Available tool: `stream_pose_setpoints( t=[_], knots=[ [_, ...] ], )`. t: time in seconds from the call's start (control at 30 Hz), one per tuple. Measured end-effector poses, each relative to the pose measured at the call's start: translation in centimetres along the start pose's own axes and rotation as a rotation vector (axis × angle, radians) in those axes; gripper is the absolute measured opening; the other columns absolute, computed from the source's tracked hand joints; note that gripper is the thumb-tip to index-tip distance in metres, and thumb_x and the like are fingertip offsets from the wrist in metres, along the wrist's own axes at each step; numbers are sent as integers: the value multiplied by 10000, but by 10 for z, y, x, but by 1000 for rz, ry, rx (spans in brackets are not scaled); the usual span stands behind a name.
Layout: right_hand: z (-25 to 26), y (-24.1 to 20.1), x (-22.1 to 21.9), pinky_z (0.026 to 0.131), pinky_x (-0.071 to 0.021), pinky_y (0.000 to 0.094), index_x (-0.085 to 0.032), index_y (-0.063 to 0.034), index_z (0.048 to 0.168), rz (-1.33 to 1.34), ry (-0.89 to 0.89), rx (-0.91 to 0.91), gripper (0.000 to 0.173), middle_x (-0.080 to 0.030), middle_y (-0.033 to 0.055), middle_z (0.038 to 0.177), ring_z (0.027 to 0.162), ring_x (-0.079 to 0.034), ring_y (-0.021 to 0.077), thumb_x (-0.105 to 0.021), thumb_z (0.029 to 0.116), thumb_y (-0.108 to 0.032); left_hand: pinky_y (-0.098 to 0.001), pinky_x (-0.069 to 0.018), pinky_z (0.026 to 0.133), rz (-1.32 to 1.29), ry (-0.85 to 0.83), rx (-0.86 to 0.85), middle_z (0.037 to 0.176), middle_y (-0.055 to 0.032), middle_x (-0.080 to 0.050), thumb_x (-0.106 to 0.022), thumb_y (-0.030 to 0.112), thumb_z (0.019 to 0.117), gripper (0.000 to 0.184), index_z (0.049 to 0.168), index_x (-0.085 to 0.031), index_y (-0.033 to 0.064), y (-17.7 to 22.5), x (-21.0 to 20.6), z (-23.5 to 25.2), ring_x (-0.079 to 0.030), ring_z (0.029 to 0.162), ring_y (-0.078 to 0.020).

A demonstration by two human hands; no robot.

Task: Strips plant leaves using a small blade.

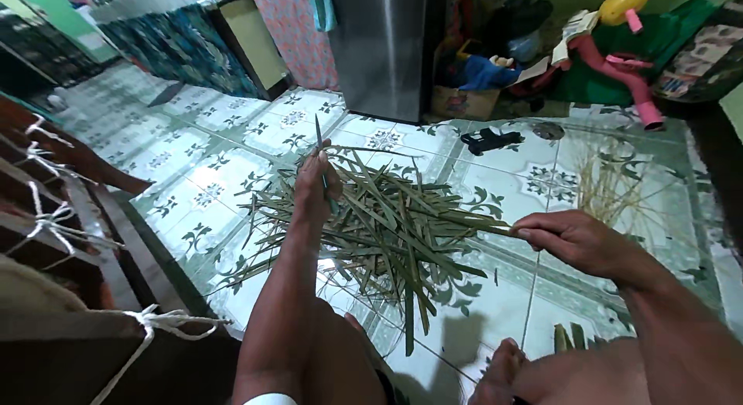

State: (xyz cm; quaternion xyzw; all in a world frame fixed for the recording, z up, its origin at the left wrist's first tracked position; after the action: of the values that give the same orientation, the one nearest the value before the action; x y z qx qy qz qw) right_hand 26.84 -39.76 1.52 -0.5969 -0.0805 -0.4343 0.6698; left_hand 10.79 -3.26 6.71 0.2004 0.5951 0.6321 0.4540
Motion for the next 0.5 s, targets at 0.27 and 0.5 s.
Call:
stream_pose_setpoints(
  t=[0.27,0.5],
  knots=[
    [-28,24,22,569,-446,134,-759,-94,1035,-32,41,-75,316,-644,-72,753,610,-516,-61,-519,1012,-299,-180,-415,419,6,69,-69,563,108,-440,-346,289,1096,347,1402,-480,195,18,26,1,-418,416,-15],
    [-68,62,45,485,-421,163,-754,-93,1046,-51,63,-192,357,-642,-58,733,540,-498,-32,-513,1019,-355,-181,-421,398,-66,97,-70,534,112,-435,-324,280,1101,330,1390,-463,200,19,51,10,-422,392,-13]
  ],
)
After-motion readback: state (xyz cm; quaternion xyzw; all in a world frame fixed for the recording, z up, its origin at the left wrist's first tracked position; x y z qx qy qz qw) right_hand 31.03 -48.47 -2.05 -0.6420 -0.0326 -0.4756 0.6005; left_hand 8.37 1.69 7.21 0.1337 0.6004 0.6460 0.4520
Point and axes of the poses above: each hand's wrist, its own z-axis towards the middle knuckle, its own x-axis out of the back of the hand, y = z × x, the point moved 10 cm from there along z, towards the middle knuckle
